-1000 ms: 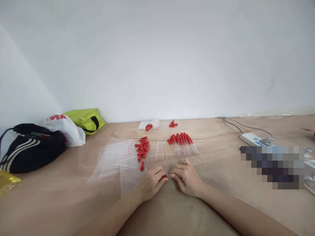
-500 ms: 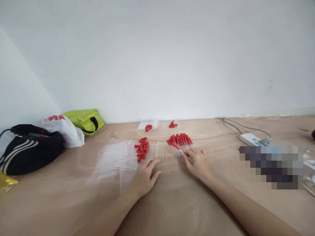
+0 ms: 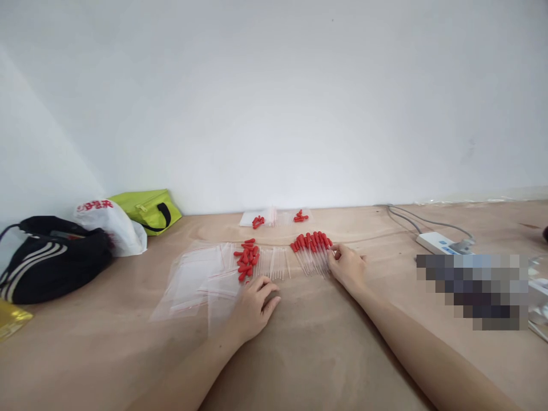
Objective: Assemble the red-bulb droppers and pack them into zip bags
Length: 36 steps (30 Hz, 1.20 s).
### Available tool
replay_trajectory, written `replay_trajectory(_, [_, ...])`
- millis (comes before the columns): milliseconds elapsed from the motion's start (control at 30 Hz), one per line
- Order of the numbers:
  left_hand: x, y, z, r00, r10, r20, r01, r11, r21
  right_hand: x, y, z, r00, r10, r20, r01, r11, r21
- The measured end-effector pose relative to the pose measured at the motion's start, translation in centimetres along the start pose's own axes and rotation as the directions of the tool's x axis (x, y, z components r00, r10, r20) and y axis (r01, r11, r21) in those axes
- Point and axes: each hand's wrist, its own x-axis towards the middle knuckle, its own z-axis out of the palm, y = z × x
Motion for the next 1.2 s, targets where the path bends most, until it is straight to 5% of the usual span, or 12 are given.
replay_trajectory(233, [0.1, 0.1, -0.1, 0.998, 0.002, -0.059, 0.003, 0.996, 0.089, -0.3, -0.4, 0.0, 0.989, -0.119, -0.084, 0.122, 0.992, 0.023])
replay_trajectory(367, [0.3, -0.4, -0.9, 0.976, -0.102, -0.190, 0.141, 0.968, 0.205, -1.9, -2.3, 0.3, 0.943, -0.321, -0.090, 0.323, 0.946, 0.003])
replay_trajectory(500, [0.0, -1.1, -1.8, 0.952, -0.241, -0.190, 0.289, 0.913, 0.288, -3.6, -4.8, 1.1, 0.899, -0.437, -0.026, 0.438, 0.899, -0.002])
replay_trajectory(700, [-0.4, -1.1, -2.1, 0.917, -0.394, -0.068, 0.393, 0.858, 0.331, -4.1, -7.5, 2.5, 0.916, -0.394, 0.078, 0.397, 0.918, -0.020])
replay_trajectory(1000, [-0.1, -1.3, -2.2, 0.896, -0.443, -0.019, 0.429, 0.855, 0.292, -3.7, -8.0, 3.0, 0.938, -0.301, 0.172, 0.323, 0.939, -0.119])
replay_trajectory(1200, [-0.1, -1.5, -2.4, 0.928, -0.343, -0.146, 0.373, 0.838, 0.399, -4.1, -8.1, 2.5, 0.928, -0.310, 0.208, 0.353, 0.909, -0.222])
